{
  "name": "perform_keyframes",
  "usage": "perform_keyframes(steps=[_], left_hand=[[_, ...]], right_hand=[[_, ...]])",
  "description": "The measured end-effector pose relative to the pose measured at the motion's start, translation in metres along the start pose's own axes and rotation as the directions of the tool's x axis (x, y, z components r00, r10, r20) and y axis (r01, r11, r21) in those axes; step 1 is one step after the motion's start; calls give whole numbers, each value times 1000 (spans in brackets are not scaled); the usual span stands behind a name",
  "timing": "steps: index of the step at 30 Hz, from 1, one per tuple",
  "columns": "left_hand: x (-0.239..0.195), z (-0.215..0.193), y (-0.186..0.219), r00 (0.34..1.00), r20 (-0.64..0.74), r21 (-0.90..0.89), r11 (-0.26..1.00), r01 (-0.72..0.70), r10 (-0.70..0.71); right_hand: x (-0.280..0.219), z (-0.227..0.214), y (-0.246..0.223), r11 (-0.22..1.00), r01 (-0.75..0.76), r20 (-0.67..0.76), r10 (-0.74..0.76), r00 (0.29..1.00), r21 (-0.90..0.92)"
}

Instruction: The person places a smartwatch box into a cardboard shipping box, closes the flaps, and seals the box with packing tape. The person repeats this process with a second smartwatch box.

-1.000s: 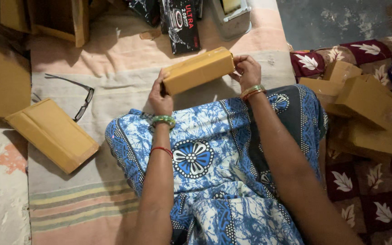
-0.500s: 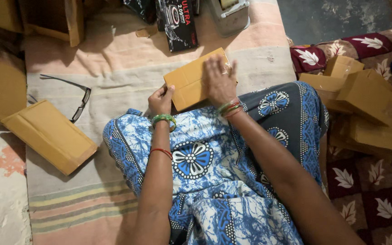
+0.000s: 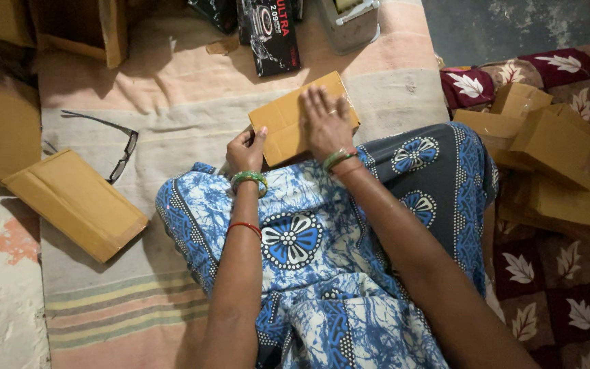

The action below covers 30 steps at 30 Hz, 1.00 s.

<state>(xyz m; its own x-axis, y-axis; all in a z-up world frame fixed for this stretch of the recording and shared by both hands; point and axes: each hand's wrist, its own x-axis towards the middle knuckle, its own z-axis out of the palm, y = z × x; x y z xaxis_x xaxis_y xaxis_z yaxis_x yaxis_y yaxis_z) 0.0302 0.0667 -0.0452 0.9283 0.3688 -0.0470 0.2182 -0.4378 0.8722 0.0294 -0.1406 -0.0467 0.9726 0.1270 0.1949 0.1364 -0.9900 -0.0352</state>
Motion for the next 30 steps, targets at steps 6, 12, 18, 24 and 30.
perform_keyframes(steps=[6,12,18,24,30], left_hand=[[-1,-6,7,1000,10,-7,1000,-11,11],[5,-5,2,997,40,16,998,67,-67],[10,-3,-10,1000,18,40,999,-8,7],[13,-2,-11,1000,20,96,995,-20,18],[8,-3,-4,999,6,54,997,51,-51]], right_hand=[[7,11,44,836,-318,52,330,942,448],[5,27,71,636,-278,-19,418,908,720],[5,30,75,566,-398,155,428,890,722],[10,23,73,600,-347,88,418,904,721],[2,-9,36,851,-385,122,366,923,357]])
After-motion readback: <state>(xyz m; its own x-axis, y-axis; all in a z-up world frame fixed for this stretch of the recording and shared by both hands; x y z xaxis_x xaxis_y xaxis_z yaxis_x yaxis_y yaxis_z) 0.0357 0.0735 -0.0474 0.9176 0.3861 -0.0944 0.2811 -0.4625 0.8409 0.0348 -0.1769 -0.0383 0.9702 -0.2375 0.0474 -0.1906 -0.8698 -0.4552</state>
